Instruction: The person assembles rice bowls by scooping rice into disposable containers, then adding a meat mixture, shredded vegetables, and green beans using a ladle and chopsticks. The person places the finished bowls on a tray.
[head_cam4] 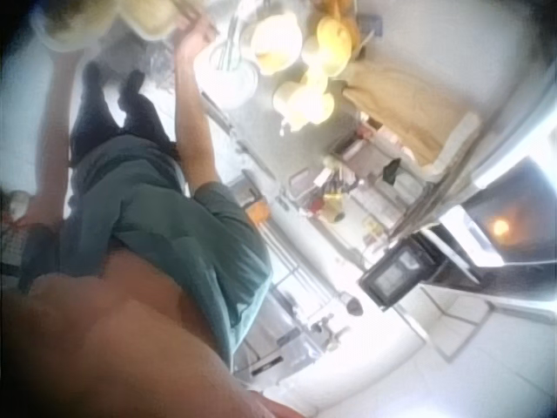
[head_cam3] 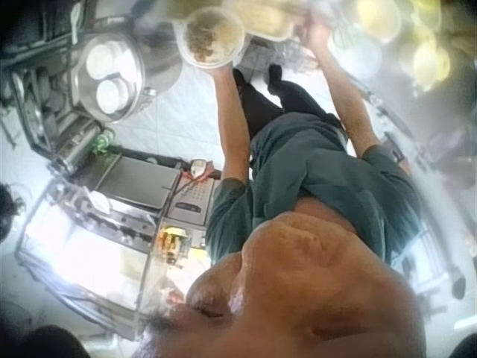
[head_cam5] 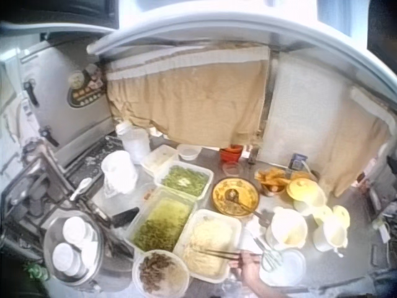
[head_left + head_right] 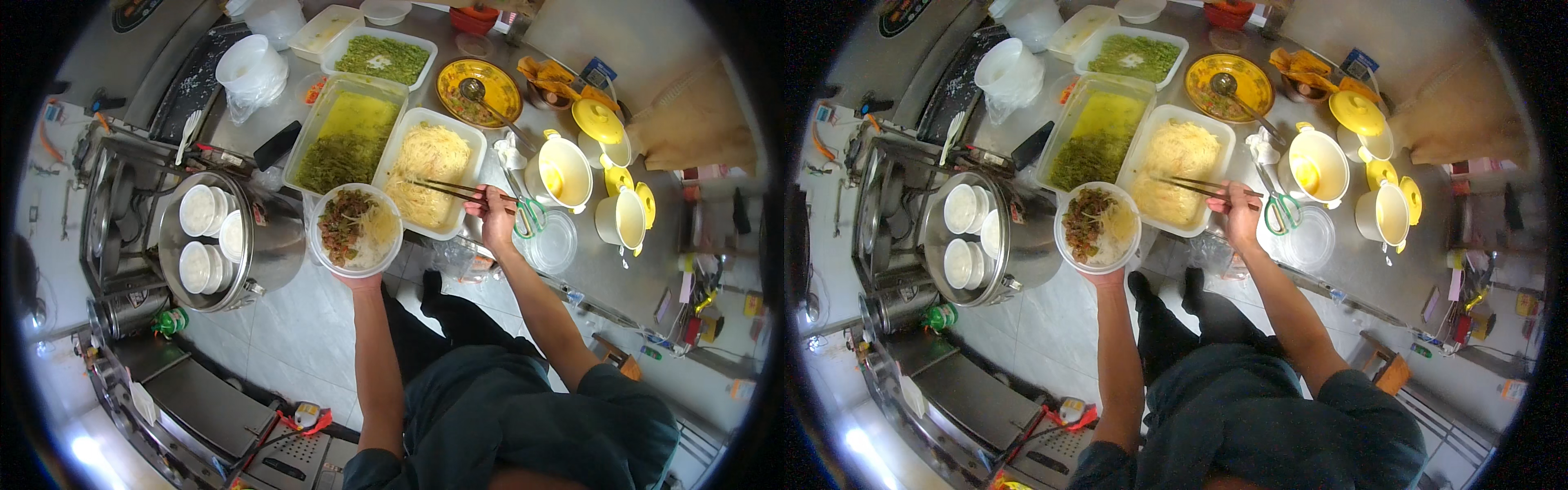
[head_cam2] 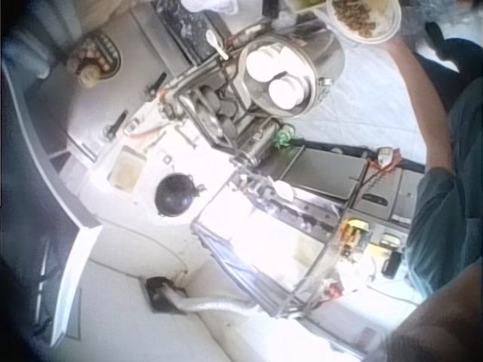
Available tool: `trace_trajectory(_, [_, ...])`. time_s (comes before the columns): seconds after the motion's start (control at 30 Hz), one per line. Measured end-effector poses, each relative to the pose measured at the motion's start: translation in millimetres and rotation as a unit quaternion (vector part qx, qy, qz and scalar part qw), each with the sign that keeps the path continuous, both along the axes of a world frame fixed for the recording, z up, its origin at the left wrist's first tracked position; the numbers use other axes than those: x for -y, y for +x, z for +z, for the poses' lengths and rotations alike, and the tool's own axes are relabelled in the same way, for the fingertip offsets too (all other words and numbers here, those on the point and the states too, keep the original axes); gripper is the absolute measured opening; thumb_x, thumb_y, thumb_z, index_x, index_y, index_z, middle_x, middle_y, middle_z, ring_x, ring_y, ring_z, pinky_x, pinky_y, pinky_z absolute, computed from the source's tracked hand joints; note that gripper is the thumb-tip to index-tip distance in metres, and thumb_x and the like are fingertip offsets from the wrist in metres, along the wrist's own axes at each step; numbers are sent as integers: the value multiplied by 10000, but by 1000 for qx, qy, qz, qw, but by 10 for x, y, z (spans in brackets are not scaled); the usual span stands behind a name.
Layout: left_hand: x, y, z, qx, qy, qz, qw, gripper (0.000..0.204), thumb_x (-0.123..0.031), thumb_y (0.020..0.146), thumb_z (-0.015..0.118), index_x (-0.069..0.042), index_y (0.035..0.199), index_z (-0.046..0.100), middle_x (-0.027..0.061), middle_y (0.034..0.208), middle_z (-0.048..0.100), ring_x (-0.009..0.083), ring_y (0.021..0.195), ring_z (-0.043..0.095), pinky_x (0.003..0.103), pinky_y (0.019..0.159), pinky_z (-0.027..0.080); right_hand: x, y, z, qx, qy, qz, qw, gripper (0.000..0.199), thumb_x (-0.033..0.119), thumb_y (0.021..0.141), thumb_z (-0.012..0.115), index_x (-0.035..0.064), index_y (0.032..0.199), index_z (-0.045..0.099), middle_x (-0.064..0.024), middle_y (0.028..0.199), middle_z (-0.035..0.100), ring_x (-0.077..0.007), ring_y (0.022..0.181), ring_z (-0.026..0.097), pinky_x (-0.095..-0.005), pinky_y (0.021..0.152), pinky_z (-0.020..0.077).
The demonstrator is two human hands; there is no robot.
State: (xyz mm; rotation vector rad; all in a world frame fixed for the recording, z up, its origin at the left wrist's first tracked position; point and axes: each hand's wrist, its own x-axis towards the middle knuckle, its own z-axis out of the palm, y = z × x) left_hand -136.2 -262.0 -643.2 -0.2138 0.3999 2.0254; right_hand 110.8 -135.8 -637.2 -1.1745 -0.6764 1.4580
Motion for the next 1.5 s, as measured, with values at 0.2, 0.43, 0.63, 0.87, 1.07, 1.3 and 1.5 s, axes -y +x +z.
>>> trace_trajectory(0.2, [114,-50,-32,7,2,-2,1000,677,-558,996,437,-128,1519,440,129,1554,442,375,1430,406,573,1199,312,151,191,57,68,9,122,990,354,259,1080,518,-43,1231,626,-120,1070,682,-234,702,724,-315,616,608])
trace_trajectory(0.43, [219,-73,-118,-3,-16,-3,1000,682,-559,995,439,-127,1522,436,138,1561,434,379,1431,404,576,1202,302,69,96,-359,13,0,24,1000,340,257,1078,524,-61,1108,639,-132,889,663,-250,719,726,-335,651,622])
trace_trajectory(0.63, [160,-55,-69,-19,-8,6,1000,683,-560,996,433,-130,1526,431,134,1563,433,379,1433,404,582,1202,300,75,135,-343,-7,0,-12,1000,295,229,1075,512,-37,1076,641,-122,872,677,-261,695,726,-342,621,623])
trace_trajectory(0.87, [46,-24,25,-4,-11,-12,1000,687,-576,997,423,-140,1528,430,121,1571,420,375,1438,396,583,1195,315,132,239,-163,4,11,-20,1000,317,263,1076,507,-28,1065,635,-115,869,668,-263,677,724,-325,590,614])
trace_trajectory(1.07, [-100,33,90,-22,6,-5,1000,686,-594,996,417,-164,1530,426,112,1564,423,370,1442,391,582,1194,323,162,337,284,-37,38,-30,998,339,275,1072,519,-46,1072,629,-131,860,669,-281,677,727,-328,579,613])
trace_trajectory(1.3, [-300,124,163,-40,-7,11,999,676,-585,998,416,-165,1527,427,101,1559,430,366,1436,401,581,1190,333,373,276,1002,-117,81,27,989,354,266,1073,509,-69,1104,622,-152,855,682,-276,670,732,-325,579,632])
trace_trajectory(1.5, [-346,98,28,-18,-24,14,999,659,-560,1001,434,-146,1513,444,105,1530,468,340,1423,423,539,1191,346,614,-26,1102,-36,80,115,990,352,246,1072,526,-86,1114,637,-141,868,680,-280,686,733,-342,591,628])
